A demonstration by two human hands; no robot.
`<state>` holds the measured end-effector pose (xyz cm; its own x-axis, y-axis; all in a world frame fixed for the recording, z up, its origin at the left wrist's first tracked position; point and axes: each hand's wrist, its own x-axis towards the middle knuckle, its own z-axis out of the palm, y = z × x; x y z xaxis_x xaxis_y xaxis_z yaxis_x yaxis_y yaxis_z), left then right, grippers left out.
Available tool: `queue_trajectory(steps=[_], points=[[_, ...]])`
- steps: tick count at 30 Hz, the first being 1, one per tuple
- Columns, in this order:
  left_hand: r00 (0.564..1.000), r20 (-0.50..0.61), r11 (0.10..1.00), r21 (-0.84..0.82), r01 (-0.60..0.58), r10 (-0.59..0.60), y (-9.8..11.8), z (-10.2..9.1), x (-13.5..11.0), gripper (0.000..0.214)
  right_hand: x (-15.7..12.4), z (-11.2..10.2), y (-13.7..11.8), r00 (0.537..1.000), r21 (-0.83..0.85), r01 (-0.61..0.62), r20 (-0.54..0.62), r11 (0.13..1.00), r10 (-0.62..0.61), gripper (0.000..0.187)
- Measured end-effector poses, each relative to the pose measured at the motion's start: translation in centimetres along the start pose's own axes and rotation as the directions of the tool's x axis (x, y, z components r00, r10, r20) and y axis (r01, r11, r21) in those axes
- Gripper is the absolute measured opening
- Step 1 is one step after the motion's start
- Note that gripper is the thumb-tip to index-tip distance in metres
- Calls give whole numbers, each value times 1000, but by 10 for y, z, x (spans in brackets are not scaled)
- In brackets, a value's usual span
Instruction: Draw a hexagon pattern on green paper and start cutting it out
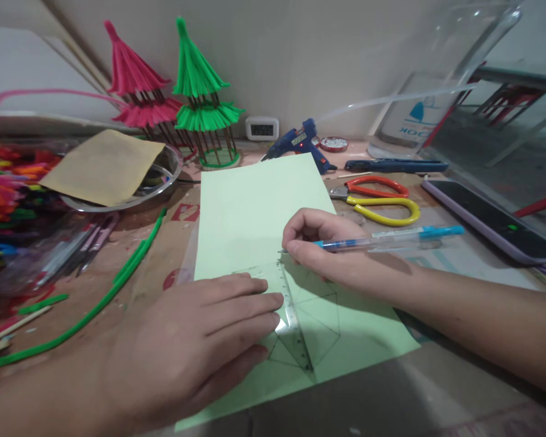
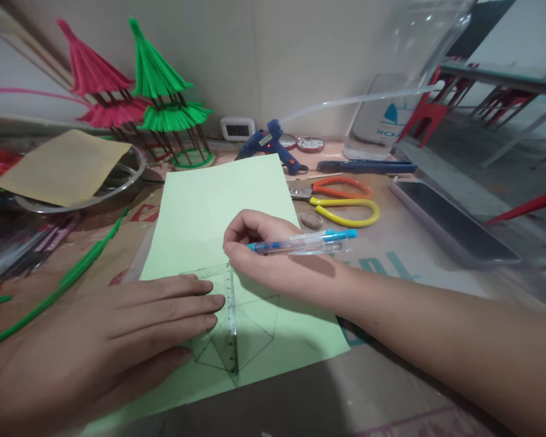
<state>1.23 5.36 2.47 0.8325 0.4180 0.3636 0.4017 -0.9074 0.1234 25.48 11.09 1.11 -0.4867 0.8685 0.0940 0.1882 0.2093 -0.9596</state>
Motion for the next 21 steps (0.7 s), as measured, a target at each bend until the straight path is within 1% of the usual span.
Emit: queue_trajectory(steps=[9, 14, 21], points=[[1000, 22, 1000, -19, -1, 1, -1, 0, 1, 26, 0, 0, 2, 1000, -30, 23, -10, 999, -23, 8], [1000, 6, 1000, -26, 0, 0, -1, 2, 1, 26, 0, 0, 3, 999, -34, 30, -9, 999, -30, 8], [1000, 15, 999, -32, 8, -7, -2, 2, 0, 27, 1, 0, -1, 1000, -40, 13, 5, 999, -13, 7]])
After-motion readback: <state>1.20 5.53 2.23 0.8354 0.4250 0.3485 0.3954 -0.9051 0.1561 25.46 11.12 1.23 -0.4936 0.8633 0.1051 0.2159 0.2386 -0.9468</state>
